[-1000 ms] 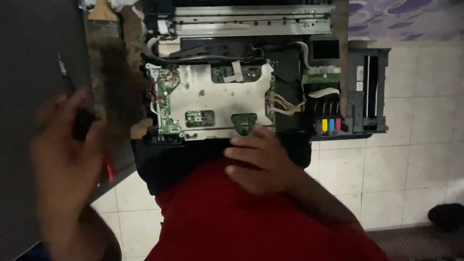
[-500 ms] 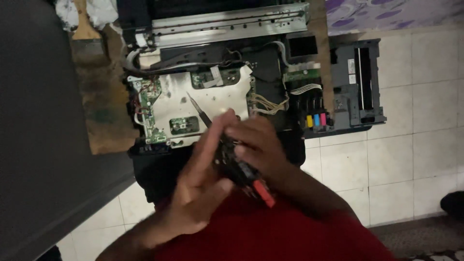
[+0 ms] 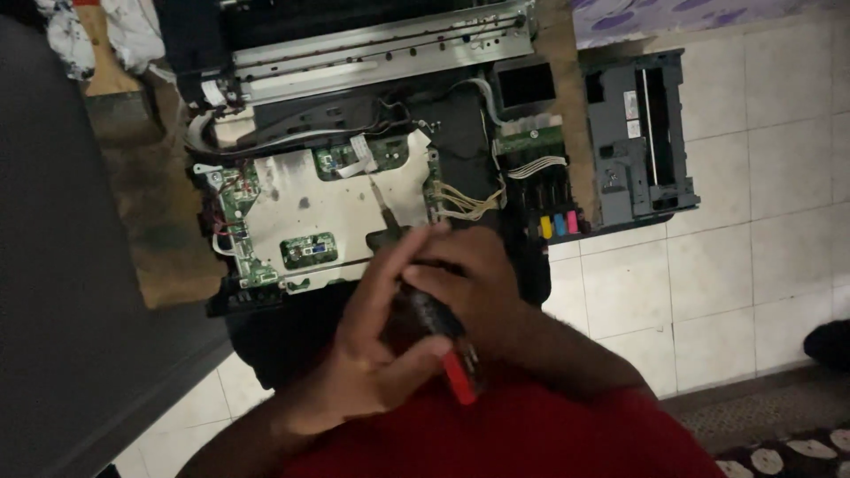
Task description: Disassembling and cleaning internal components of a printer using a brush and screwdriver
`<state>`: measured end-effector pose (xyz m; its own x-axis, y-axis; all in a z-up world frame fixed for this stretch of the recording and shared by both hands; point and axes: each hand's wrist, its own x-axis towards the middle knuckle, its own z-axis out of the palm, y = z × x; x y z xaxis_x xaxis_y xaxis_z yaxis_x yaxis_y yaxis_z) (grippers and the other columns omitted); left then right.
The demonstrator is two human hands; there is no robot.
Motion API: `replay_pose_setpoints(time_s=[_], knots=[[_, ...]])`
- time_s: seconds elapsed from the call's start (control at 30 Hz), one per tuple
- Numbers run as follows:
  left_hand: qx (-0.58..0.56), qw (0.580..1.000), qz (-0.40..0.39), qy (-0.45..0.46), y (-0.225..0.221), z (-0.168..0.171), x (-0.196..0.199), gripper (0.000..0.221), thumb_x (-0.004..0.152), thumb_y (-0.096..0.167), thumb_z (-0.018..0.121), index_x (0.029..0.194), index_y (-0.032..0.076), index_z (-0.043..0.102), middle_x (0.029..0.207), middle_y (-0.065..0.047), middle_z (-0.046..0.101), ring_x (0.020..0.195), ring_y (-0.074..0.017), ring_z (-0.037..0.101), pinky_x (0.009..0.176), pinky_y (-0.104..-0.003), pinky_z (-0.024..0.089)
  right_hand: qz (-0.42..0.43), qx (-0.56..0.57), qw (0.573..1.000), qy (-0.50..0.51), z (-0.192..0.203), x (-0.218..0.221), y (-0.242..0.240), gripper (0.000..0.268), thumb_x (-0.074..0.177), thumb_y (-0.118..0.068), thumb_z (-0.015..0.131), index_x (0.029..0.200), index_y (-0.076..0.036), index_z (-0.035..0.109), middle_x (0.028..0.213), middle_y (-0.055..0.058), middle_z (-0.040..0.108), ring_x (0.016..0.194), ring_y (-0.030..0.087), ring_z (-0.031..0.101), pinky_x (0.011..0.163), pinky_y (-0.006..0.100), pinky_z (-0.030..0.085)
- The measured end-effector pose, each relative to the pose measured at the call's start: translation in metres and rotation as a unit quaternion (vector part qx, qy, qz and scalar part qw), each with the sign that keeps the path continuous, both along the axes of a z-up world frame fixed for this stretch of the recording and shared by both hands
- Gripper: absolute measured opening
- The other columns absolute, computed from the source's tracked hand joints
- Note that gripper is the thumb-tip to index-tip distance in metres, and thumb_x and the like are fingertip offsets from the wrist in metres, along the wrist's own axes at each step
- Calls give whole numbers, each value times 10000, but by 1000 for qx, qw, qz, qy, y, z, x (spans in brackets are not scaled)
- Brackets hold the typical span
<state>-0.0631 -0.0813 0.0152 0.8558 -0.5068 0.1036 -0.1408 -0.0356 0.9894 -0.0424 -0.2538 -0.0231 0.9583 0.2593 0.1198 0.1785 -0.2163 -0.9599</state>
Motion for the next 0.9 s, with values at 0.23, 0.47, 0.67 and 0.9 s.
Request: replay_pose_setpoints(time_s=[0.23, 0.47, 0.67, 0.9], knots=[[-146, 950, 195, 198, -9, -13, -3, 704, 927, 20, 539, 1593, 13, 313, 1483, -150, 520, 1257, -241, 588, 1014, -330, 549, 154, -143, 977, -49, 48, 39, -16, 249, 979, -159, 649, 1110, -80, 452, 1013, 143, 602, 770, 260, 613, 668, 402, 509], [-218, 914, 340, 37, 43, -30, -1, 732, 963, 364, 712, 1546, 9, 447, 1209, -103, 628, 751, -197, 678, 652, -295, 594, 141, -354, 904, -193, 29, 100, -84, 377, 921, -91, 832, 1273, -24, 716, 1146, 179, 711, 978, 273, 674, 749, 338, 570], [-130, 849, 511, -25, 118, -58, -8, 760, 1054, 348, 662, 1702, 79, 369, 1299, -93, 621, 830, -209, 671, 756, -351, 629, 156, -390, 858, -295, -5, 118, -80, 220, 964, -124, 823, 1182, -109, 794, 1098, 116, 725, 965, 295, 665, 683, 395, 547], [-89, 837, 541, -1, 105, -67, -1, 715, 983, 51, 589, 1670, 140, 411, 1283, -82, 596, 859, -244, 646, 745, -377, 623, 110, -468, 804, -351, -14, 131, -65, 62, 997, -185, 788, 1004, -247, 784, 906, -8, 643, 781, 208, 626, 506, 329, 431]])
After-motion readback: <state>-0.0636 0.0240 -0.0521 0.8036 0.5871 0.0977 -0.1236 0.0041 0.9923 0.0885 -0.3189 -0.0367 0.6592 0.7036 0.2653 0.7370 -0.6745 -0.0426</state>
